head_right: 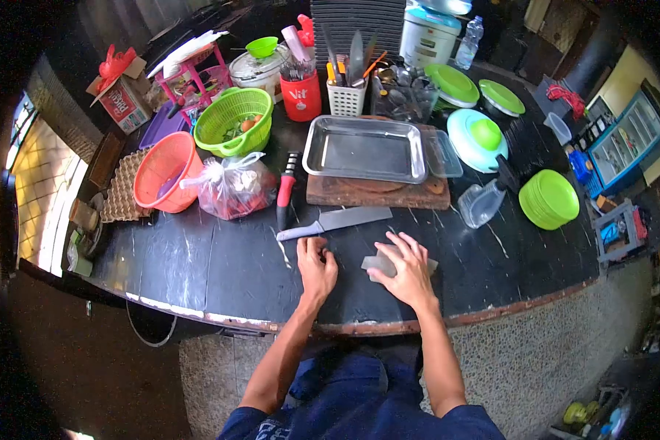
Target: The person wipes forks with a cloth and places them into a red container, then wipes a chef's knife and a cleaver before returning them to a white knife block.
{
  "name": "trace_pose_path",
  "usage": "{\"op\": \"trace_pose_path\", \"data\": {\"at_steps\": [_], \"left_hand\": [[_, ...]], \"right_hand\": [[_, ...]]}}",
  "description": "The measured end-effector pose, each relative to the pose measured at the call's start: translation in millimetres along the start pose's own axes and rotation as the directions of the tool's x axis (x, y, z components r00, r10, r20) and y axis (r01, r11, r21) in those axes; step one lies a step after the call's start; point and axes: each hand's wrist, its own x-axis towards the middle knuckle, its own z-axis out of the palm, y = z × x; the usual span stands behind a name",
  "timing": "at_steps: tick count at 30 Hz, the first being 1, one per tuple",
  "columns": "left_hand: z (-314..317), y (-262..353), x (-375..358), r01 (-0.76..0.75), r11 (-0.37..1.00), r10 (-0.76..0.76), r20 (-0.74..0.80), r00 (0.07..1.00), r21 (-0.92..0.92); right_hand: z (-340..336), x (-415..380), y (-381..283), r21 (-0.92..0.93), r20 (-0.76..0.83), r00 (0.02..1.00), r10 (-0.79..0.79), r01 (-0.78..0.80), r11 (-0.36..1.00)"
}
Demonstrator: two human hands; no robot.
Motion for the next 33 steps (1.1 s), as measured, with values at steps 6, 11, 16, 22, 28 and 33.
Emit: {"op": "trace_pose_path", "data": {"at_steps": [6, 11, 16, 22, 28, 33], "left_hand": [[-8, 11, 5, -0.190, 0.885, 0.179, 0.067, 0.982, 0.425], [-17, -10, 26, -0.177, 0.629, -0.006, 0.232, 0.973, 0.757], [-39, -17, 44, -0.323, 0.572, 0.029, 0.375, 0.927, 0.754], [-56, 4, 18, -0.183, 0.784, -0.211, 0.533, 0.820, 0.593], [-86, 38, -33, 0.665, 0.747, -0.376, 0.819, 0.432, -0.008], [-113, 59, -82, 0.913, 0.379, -0.386, 0.871, 0.305, -0.152]], "right_hand": [[-8, -41, 20, -0.165, 0.064, 0.998, 0.003, 0.007, 0.986], [5, -36, 46, -0.059, -0.178, 0.980, -0.091, 0.082, 0.995], [9, -28, 44, 0.998, 0.035, 0.810, 0.586, -0.057, 0.020], [-24, -52, 27, 0.828, 0.417, 0.869, 0.265, -0.243, -0.505], [-25, -57, 21, 0.842, 0.479, 0.783, 0.397, -0.282, -0.460], [3, -46, 13, 0.917, -0.092, 0.831, 0.548, -0.145, 0.373]]}}
